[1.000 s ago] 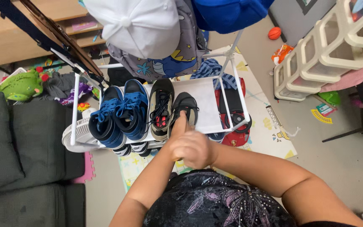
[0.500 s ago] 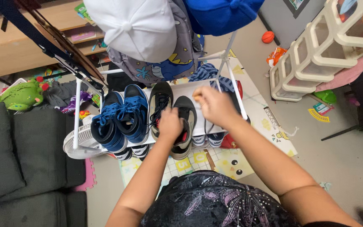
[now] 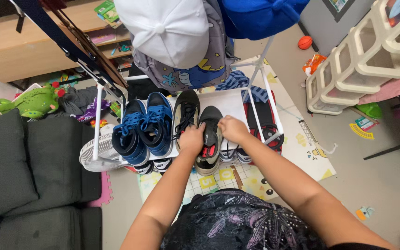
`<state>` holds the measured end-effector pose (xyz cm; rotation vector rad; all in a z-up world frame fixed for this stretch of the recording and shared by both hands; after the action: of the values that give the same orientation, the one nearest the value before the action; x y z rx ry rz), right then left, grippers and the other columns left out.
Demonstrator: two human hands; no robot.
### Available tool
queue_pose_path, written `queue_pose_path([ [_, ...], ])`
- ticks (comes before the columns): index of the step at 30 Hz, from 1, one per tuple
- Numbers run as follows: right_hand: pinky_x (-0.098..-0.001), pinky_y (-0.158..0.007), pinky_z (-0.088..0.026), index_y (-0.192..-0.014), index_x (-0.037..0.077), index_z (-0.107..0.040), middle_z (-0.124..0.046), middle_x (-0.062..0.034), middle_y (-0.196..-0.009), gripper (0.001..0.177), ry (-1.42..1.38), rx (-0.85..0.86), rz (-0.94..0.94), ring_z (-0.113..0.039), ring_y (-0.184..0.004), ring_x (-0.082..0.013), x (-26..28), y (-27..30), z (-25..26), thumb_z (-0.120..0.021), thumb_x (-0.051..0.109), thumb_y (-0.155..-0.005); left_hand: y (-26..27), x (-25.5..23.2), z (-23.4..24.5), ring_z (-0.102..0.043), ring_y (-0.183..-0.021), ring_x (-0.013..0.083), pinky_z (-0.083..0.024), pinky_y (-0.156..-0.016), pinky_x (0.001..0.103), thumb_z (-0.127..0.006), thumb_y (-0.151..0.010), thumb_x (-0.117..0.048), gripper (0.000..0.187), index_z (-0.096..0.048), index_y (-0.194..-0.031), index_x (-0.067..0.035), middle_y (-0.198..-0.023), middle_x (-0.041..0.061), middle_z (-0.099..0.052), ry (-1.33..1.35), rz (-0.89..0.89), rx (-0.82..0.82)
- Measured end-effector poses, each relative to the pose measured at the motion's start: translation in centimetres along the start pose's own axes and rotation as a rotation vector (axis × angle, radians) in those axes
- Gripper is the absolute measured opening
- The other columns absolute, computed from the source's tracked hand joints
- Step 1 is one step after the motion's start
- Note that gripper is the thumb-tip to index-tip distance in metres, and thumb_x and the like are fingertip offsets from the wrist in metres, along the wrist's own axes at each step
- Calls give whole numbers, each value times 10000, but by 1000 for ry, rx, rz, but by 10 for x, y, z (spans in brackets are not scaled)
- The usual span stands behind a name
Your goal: The person removes a black shoelace from a dark sneaker on a white shoe rack, then threads and ties the lace back into the same shoe. The hands work on one shoe at a time, pulling the lace through eyelets and forming a knot.
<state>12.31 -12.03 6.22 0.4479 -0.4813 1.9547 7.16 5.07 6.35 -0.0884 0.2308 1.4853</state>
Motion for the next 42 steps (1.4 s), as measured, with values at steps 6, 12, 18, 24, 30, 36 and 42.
queue_pose_path([
  [6,-464,-731,-536,-830,57,-692,-660,-156,-890,147,-70,-224,-136,-658,-784,-379,-12,23,49,-640,194,-838,-16,-9,-23,-680,-1051,316,-595,-793,414,-488,-986,-126,429,-596,-1401,-142,-1131,149,-700,-112,-28,31],
  [12,-440,-682,-527,-778,32,-640,-628,-155,-824,119,-255,-384,-10,-644,-758,-358,-4,53,42,-605,138,-818,-18,-13,-27,-693,-1005,278,-560,-777,415,-501,-983,-150,398,-628,-1360,-162,-1060,105,-731,-197,5,-4],
  [18,-474,-831,-536,-843,90,-740,-720,-209,-934,179,15,382,-184,-687,-904,-396,-59,52,-14,-650,242,-873,-15,-19,-19,-691,-964,278,-477,-862,431,-497,-978,-157,395,-599,-1359,-141,-1012,101,-730,-224,69,-32],
  [24,-502,-746,-534,-1107,-3,-667,-722,-218,-953,417,-31,10,-183,-692,-877,-417,-54,30,-8,-729,280,-807,-9,-34,-4,-582,-1134,311,-458,-907,432,-575,-891,-151,416,-607,-1296,-65,-1181,135,-648,9,-87,-290],
  [30,-374,-769,-580,-1005,29,-688,-763,-160,-877,231,-390,-18,-396,-760,-821,-304,-46,15,-47,-702,206,-857,-5,-42,13,-536,-1119,354,-421,-936,473,-718,-800,-348,487,-663,-1155,-19,-1149,166,-610,308,7,-340],
  [36,-434,-803,-566,-974,62,-709,-755,-176,-892,151,-285,-53,-344,-734,-871,-345,-38,9,-31,-630,182,-926,13,-51,22,-520,-1152,342,-395,-989,475,-773,-711,-378,467,-699,-1021,-36,-1128,139,-615,279,111,-273],
  [42,-478,-766,-534,-854,95,-743,-727,-163,-911,185,-37,20,-211,-692,-850,-374,-5,16,-11,-728,278,-843,24,-54,13,-483,-1306,368,-354,-1064,504,-763,-726,-370,490,-684,-1066,-27,-1395,146,-572,287,-44,-388],
])
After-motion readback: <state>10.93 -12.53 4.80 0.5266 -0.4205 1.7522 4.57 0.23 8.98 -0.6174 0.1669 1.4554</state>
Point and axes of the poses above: each hand's wrist, its own y-axis away from the middle knuckle, its own z-axis out of the back of the hand, x = y × z, the point moved 6 cm from there along -y, towards the middle knuckle
